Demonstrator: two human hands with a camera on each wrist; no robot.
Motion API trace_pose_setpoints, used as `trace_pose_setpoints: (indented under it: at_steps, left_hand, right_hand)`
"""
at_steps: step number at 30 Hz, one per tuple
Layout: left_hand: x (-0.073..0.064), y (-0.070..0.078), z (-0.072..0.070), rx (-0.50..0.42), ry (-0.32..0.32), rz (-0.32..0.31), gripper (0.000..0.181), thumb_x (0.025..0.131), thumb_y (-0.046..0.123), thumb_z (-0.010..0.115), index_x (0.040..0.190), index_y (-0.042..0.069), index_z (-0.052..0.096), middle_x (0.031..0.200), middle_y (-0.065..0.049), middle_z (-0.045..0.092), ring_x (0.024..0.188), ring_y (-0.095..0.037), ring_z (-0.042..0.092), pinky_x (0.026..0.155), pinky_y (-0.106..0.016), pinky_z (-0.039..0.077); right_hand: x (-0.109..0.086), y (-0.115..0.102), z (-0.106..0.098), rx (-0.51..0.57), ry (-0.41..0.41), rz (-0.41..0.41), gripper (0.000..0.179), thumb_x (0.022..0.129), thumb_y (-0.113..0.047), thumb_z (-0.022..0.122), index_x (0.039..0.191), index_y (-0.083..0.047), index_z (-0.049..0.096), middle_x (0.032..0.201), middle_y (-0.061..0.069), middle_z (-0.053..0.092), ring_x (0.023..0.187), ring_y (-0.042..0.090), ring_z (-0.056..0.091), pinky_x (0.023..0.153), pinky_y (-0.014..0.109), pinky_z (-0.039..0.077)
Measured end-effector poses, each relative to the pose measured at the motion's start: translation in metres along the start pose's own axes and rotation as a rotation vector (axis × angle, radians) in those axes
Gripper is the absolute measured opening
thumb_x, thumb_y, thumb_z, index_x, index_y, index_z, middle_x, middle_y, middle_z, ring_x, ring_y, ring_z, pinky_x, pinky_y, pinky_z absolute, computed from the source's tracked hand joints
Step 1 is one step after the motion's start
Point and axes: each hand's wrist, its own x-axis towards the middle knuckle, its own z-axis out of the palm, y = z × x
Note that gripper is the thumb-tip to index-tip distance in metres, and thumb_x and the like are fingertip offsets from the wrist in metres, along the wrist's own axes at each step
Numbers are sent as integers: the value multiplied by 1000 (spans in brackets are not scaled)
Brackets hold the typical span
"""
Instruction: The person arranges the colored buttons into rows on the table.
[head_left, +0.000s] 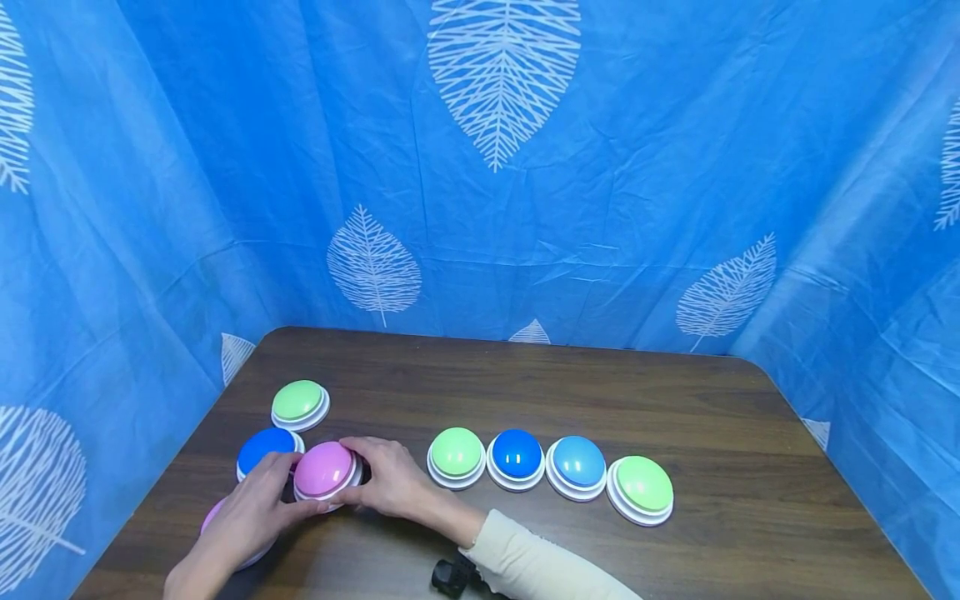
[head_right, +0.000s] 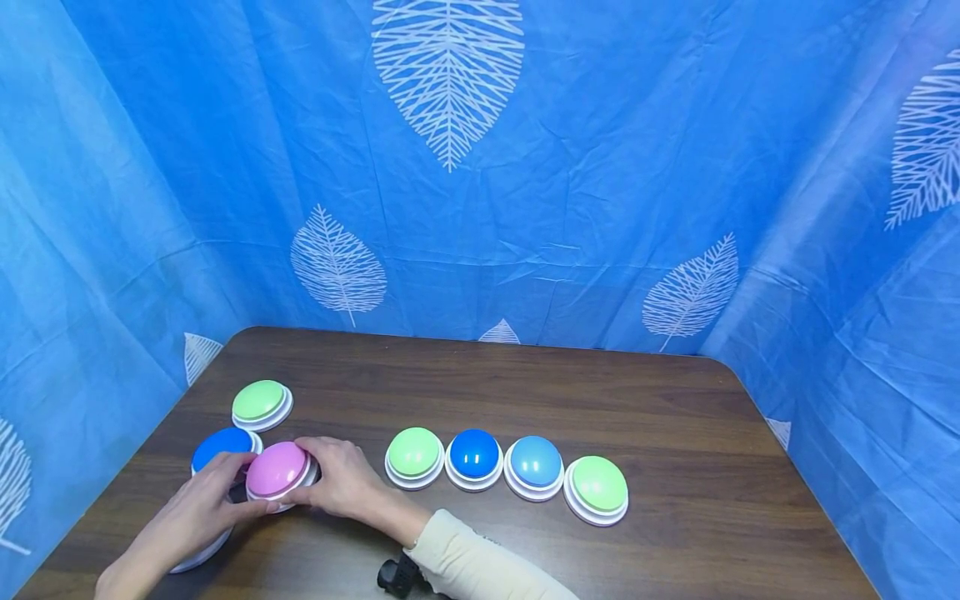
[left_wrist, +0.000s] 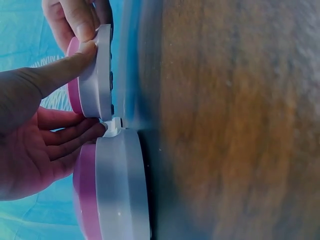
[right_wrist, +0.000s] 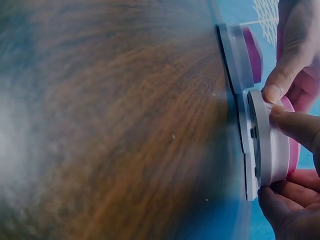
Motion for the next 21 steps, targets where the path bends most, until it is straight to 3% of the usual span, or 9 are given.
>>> trace_pose_setpoints:
  at_steps: [10, 17, 21]
  left_hand:
    - [-1, 4, 0, -17, 24, 12, 79, 77, 46, 82, 126, -10, 54, 118, -22, 58, 109, -39, 54, 89, -60, 48]
    - [0, 8, 3, -19, 114, 86, 72, 73, 42, 86, 119, -8, 60, 109, -17, 62, 102, -35, 58, 85, -57, 50]
    - [0, 14, 4, -31, 125, 97, 72, 72, 41, 87, 118, -8, 61, 108, -17, 63, 102, -35, 59, 85, -56, 51]
  right_hand:
    - [-2, 2, -2, 67, 6, 38, 65, 82, -37, 82, 136, -11, 58, 130, -1, 63, 116, 5, 57, 97, 19, 43]
    - [-7, 3, -9, 67, 25, 37, 65, 80, -38, 84, 135, -12, 59, 128, -2, 64, 116, 5, 57, 97, 20, 43]
    - [-13, 4, -15, 48, 24, 40, 66, 80, -38, 84, 135, -12, 59, 129, -1, 64, 117, 7, 57, 98, 21, 43]
